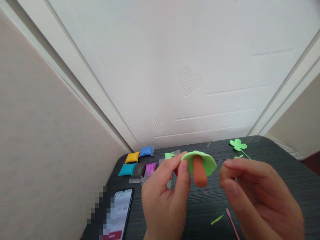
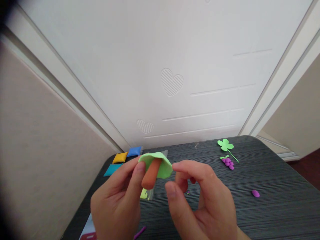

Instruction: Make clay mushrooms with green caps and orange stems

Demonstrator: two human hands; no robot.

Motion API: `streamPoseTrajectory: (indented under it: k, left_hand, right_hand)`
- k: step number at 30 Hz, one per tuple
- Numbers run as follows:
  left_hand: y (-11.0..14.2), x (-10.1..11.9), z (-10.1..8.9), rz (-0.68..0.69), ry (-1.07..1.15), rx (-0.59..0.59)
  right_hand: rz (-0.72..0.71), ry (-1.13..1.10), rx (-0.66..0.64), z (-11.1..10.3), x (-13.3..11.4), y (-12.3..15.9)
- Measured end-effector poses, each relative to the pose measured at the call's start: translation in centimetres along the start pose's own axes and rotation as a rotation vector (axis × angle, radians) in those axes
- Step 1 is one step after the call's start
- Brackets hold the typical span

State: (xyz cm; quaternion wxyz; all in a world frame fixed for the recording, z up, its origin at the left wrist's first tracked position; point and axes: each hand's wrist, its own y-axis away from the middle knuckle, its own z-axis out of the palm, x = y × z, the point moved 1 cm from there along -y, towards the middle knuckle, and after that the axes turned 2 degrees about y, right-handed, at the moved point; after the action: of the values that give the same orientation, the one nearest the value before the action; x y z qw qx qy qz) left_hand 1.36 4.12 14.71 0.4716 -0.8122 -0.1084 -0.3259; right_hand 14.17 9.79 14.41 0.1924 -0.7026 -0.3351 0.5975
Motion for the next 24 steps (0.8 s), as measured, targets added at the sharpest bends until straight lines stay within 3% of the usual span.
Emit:
streamPoseTrajectory:
  k: [3, 8, 14, 20, 24]
  left_hand:
    - [0.1, -0.2, -0.1, -0.005, -0.009, 0.016]
    - [0.0, 0.2, -0.1, 0.047, 0.001, -0.016]
    - [0.0, 0.0, -0.2, 0.104, 0.076, -0.069]
    - [0.2, -0.1, -0.3, 0.233, 0.135, -0.031]
    - [0.3, 0.2, 0.0, 0.294, 0.140, 0.068]
  right_hand:
    - [-0.028, 0.142, 0.029, -0.1, 0.6, -0.4]
    - [-0.072, 0.254, -0.103, 0.2, 1.1, -1.0]
    - [-0.106, 0.294, -0.045, 0.0, 1.1, -0.8]
    - [-0.224, 0.282, -0.045, -0.2, 1.4, -0.7]
    - [-0.334, 0.231, -0.079, -0.5, 1.5, -0.9]
